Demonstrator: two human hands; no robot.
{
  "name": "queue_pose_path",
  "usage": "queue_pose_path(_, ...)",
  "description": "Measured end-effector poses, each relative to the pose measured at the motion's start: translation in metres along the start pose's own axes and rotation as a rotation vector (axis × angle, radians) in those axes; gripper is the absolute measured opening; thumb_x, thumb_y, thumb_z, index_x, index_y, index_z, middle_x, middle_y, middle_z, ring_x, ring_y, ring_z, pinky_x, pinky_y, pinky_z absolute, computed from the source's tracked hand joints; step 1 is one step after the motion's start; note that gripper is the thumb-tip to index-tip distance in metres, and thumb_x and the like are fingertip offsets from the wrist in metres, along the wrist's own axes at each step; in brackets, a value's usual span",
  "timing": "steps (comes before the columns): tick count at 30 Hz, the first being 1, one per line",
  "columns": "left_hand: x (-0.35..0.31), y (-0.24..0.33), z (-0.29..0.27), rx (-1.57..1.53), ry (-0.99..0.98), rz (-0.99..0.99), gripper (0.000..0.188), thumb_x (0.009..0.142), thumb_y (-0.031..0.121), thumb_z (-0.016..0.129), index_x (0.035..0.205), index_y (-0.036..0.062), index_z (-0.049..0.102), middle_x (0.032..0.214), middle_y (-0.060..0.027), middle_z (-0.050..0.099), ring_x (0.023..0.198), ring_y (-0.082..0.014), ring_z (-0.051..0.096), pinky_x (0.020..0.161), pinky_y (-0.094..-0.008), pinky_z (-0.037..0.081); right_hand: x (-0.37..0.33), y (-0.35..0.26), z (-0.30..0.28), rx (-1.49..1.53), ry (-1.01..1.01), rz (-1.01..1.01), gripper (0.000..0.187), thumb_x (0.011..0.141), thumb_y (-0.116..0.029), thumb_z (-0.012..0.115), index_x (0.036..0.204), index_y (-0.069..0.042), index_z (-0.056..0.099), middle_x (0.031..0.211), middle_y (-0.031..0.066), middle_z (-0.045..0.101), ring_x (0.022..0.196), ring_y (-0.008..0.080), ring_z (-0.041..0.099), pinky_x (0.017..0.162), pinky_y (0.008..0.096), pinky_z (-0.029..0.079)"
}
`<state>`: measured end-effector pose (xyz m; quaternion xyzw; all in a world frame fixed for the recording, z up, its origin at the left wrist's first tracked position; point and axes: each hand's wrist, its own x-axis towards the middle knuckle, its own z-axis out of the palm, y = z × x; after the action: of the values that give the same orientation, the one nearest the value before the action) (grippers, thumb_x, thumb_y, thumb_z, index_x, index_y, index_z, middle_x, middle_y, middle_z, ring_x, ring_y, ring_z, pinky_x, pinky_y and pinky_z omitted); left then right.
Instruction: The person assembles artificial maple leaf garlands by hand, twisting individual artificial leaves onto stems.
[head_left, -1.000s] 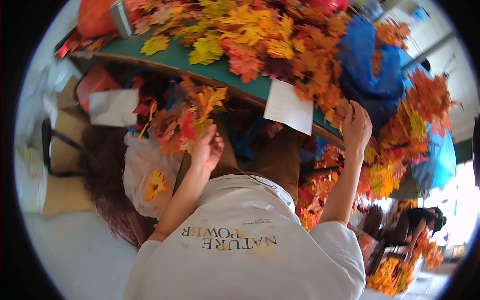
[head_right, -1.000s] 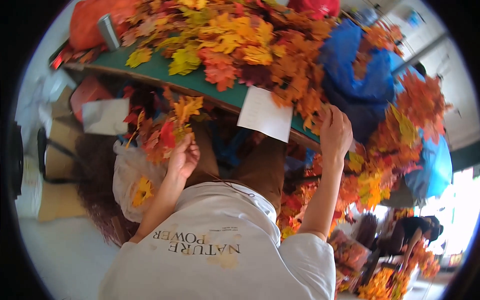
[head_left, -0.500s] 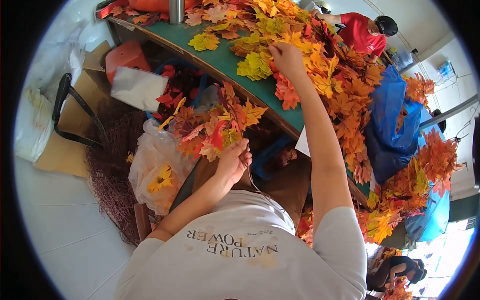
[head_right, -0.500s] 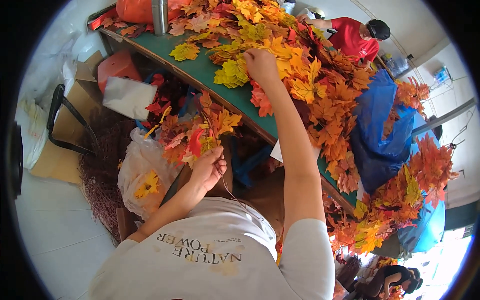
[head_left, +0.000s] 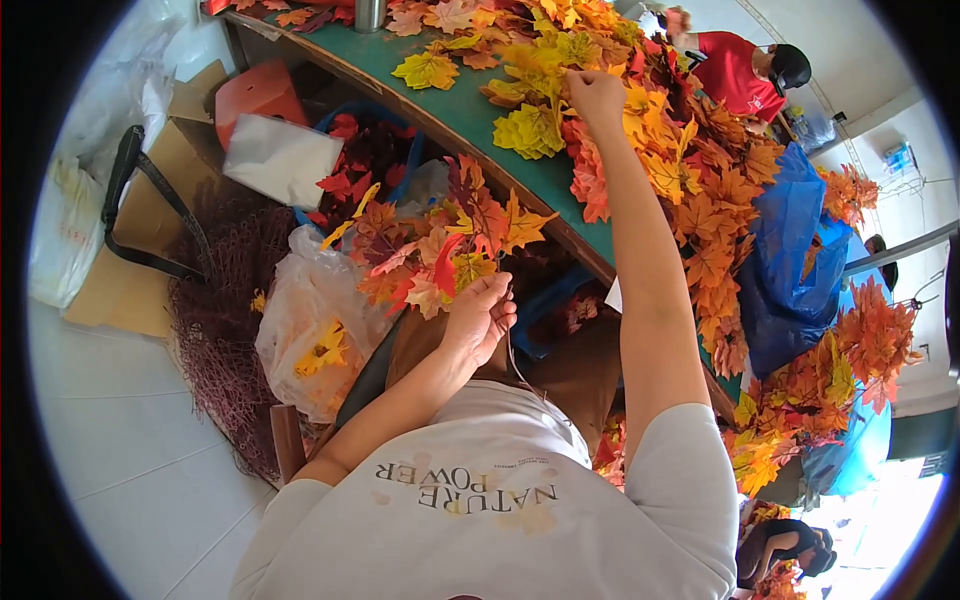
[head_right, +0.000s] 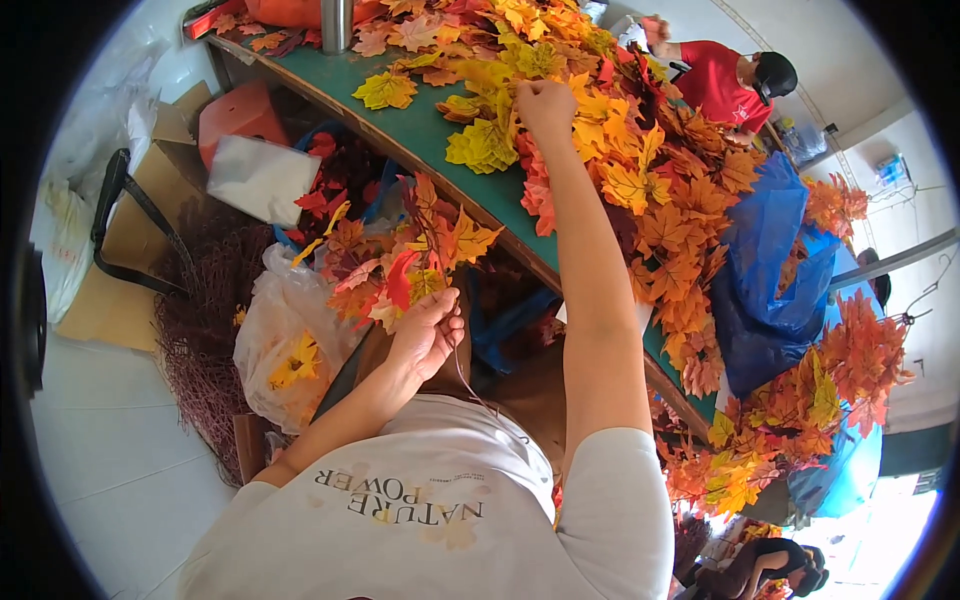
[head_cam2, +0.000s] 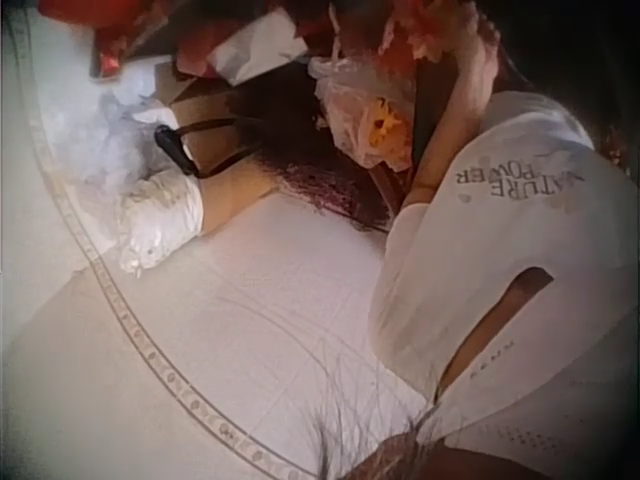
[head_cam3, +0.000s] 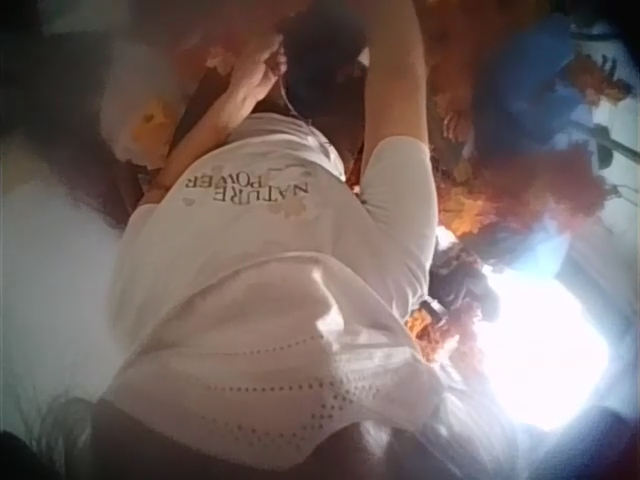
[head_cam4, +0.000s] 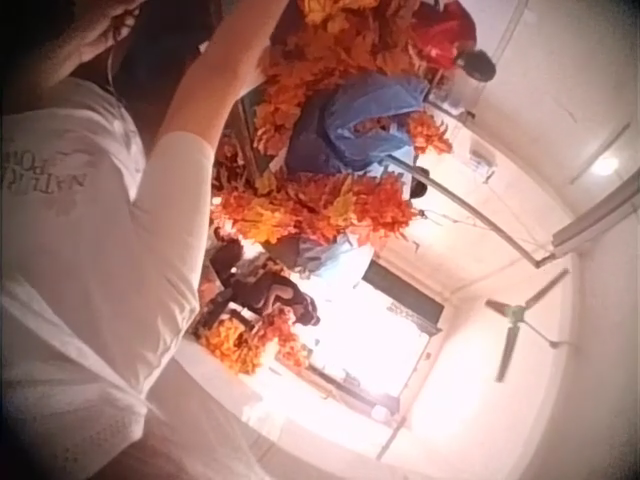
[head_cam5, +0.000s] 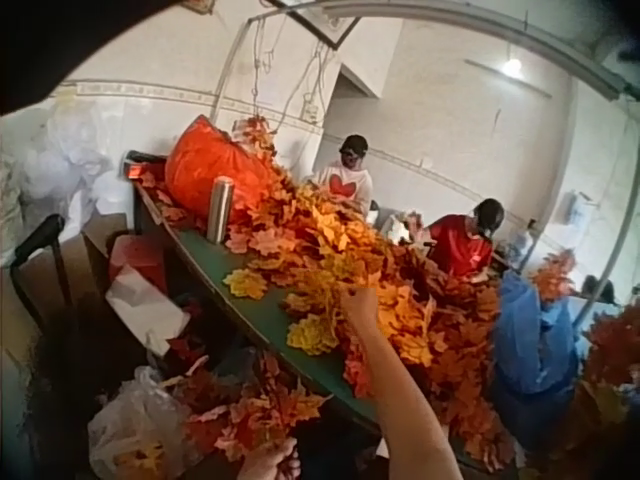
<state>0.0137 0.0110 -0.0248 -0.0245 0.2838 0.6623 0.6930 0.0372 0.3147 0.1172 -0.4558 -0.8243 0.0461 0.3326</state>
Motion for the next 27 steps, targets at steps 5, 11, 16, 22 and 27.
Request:
queue_pose_path(5,0.002,0.0,0.0,0.008,-0.029,0.004,0.01,0.088,0.02,0.061,0.089,0.0109,0.057,0.073,0.0024,0.052,0.062,-0.0088,0.05,0.055,-0.022,0.044,0.007,0.017,-0.015,1.283,-0.059,0.598,0.018,0.085,-0.006,0.059,0.087,0.012,0.059,0.077,0.0125,0.063,0.06,0.0148,0.062,0.055,0.0224,0.056)
queue_pose_path(11,-0.004,0.001,0.0,0.039,-0.059,0.032,0.012,0.089,0.013,0.059,0.1,0.0071,0.057,0.075,0.0022,0.054,0.067,-0.009,0.054,0.059,-0.0219,0.047,-0.017,0.031,-0.018,1.38,-0.244,0.7,0.014,0.084,0.0,0.059,0.092,0.012,0.055,0.079,0.0122,0.063,0.064,0.0123,0.062,0.051,0.0158,0.053)
queue_pose_path(16,-0.006,0.003,0.007,0.111,-0.175,0.061,0.02,0.089,0.008,0.057,0.108,0.0024,0.056,0.085,-0.0014,0.057,0.073,-0.0104,0.059,0.067,-0.0242,0.053,-0.039,0.044,-0.027,1.83,-0.108,0.662,0.014,0.082,0.001,0.06,0.091,0.011,0.056,0.082,0.0125,0.063,0.068,0.0149,0.064,0.055,0.018,0.055)
queue_pose_path(22,-0.026,0.02,0.031,0.181,-0.227,0.302,0.023,0.088,0.006,0.058,0.11,0.0007,0.054,0.091,-0.0039,0.056,0.079,-0.0154,0.062,0.071,-0.0277,0.055,-0.158,-0.029,-0.053,1.77,-0.188,0.544,0.011,0.084,0.001,0.058,0.093,0.007,0.057,0.087,0.01,0.062,0.077,0.0173,0.064,0.064,0.0194,0.055)
queue_pose_path(27,-0.024,0.021,0.034,0.217,-0.256,0.354,0.021,0.087,0.007,0.06,0.107,0.0019,0.055,0.09,-0.0044,0.059,0.076,-0.016,0.062,0.07,-0.0299,0.055,-0.24,-0.052,-0.061,1.386,-0.107,0.485,0.008,0.084,0.0,0.06,0.091,0.003,0.061,0.083,0.0061,0.064,0.073,0.0099,0.06,0.063,0.0193,0.047)
